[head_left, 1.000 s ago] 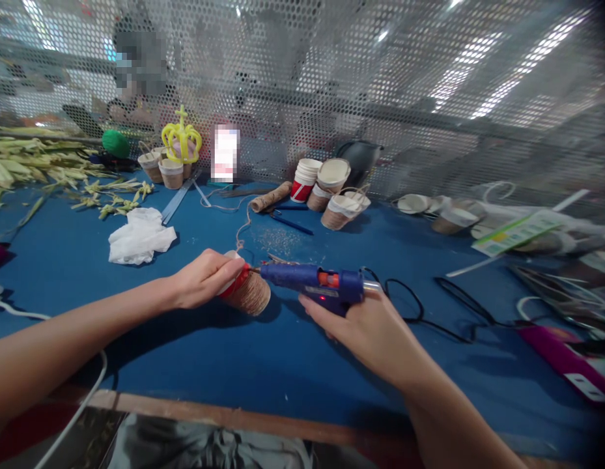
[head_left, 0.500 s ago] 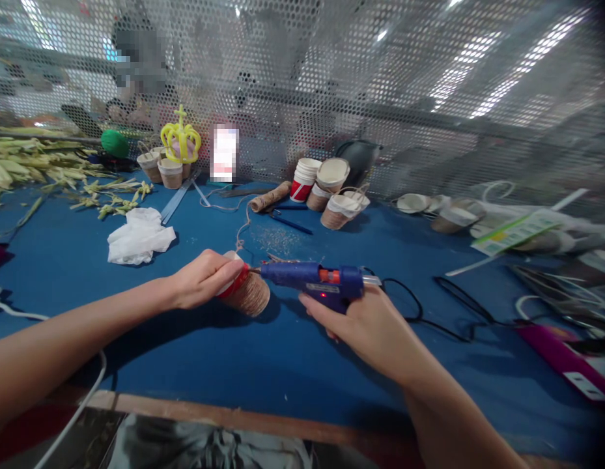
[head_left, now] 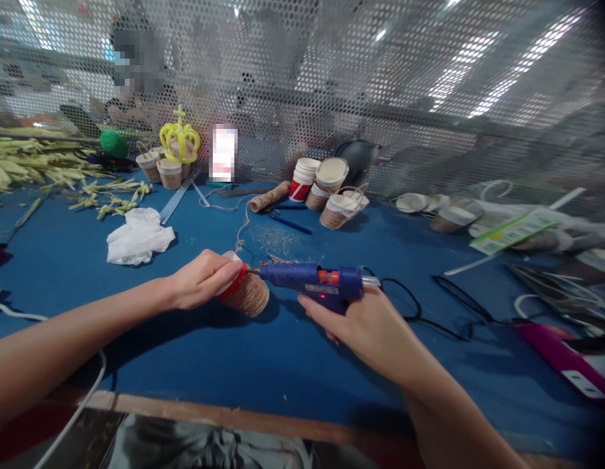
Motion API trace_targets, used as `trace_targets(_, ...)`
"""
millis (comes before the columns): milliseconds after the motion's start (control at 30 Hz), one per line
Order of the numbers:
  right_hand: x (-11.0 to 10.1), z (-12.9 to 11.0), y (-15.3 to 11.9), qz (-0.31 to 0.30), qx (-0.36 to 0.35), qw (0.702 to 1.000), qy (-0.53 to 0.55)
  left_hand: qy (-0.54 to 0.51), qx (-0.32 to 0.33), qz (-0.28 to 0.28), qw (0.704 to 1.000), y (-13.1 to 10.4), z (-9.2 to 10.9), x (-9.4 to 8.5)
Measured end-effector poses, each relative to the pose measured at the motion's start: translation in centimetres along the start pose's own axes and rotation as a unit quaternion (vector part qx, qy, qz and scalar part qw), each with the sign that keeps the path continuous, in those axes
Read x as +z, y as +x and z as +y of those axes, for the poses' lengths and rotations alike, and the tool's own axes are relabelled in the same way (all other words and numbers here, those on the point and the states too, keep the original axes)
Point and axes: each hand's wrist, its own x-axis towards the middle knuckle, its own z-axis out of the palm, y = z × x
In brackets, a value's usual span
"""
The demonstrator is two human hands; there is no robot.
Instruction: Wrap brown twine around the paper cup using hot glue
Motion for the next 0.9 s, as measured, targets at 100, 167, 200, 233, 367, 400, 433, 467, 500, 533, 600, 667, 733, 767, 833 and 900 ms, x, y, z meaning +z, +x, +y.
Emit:
trace_targets(100, 0.1, 0.0, -0.1, 0.01, -0.024, 1.0, -0.014, -0.017, -0.03, 0.009, 0.999, 0.0, 0.2, 0.0)
trace_targets(167, 0.2, 0.0, -0.2, 0.016, -0.044, 0.999, -0.026, -0.023, -0.052, 0.021, 0.998, 0.0, 0.3, 0.0)
trace_targets(200, 0.3, 0.0, -0.3, 0.021, -0.055, 0.998, -0.033, -0.024, -0.063, 0.026, 0.997, 0.1, 0.4, 0.0)
trace_targets(233, 0.4, 0.0, -0.3, 0.026, -0.063, 0.997, -0.037, -0.026, -0.075, 0.03, 0.996, 0.1, 0.4, 0.1)
trace_targets(367, 0.8, 0.0, -0.6, 0.027, -0.056, 0.998, -0.01, -0.075, -0.11, 0.02, 0.991, 0.2, 0.3, 0.2)
trace_targets(400, 0.9, 0.0, -0.6, 0.021, -0.051, 0.998, -0.001, -0.094, -0.114, 0.017, 0.989, 0.2, 0.3, 0.3)
trace_targets(433, 1.0, 0.0, -0.7, 0.014, -0.047, 0.999, 0.006, -0.113, -0.115, 0.015, 0.987, 0.2, 0.3, 0.3)
trace_targets(467, 1.1, 0.1, -0.7, 0.01, -0.045, 0.999, 0.009, -0.132, -0.114, 0.012, 0.985, 0.2, 0.3, 0.3)
trace_targets(500, 1.3, 0.1, -0.7, 0.005, -0.043, 0.999, 0.009, -0.152, -0.112, 0.007, 0.982, 0.2, 0.3, 0.3)
trace_targets(533, 1.3, 0.1, -0.8, 0.0, -0.043, 0.999, 0.008, -0.172, -0.111, 0.0, 0.979, 0.2, 0.4, 0.3)
trace_targets(600, 1.5, 0.1, -0.8, -0.009, -0.044, 0.999, 0.006, -0.198, -0.112, -0.011, 0.974, 0.1, 0.4, 0.4)
trace_targets(667, 1.4, 0.1, -0.8, -0.021, -0.044, 0.999, 0.002, -0.197, -0.111, -0.013, 0.974, 0.1, 0.4, 0.4)
trace_targets(733, 1.2, -0.1, -0.7, -0.024, -0.041, 0.999, -0.003, -0.17, -0.1, -0.003, 0.98, 0.1, 0.3, 0.4)
trace_targets(767, 1.1, -0.1, -0.6, -0.019, -0.04, 0.999, -0.009, -0.149, -0.093, 0.006, 0.984, 0.1, 0.3, 0.3)
trace_targets(833, 0.7, -0.3, -0.5, -0.004, -0.039, 0.999, -0.023, -0.095, -0.083, 0.025, 0.992, 0.1, 0.2, 0.3)
trace_targets(900, 0.5, -0.3, -0.4, 0.008, -0.028, 0.999, -0.029, -0.044, -0.071, 0.036, 0.996, 0.2, 0.1, 0.2)
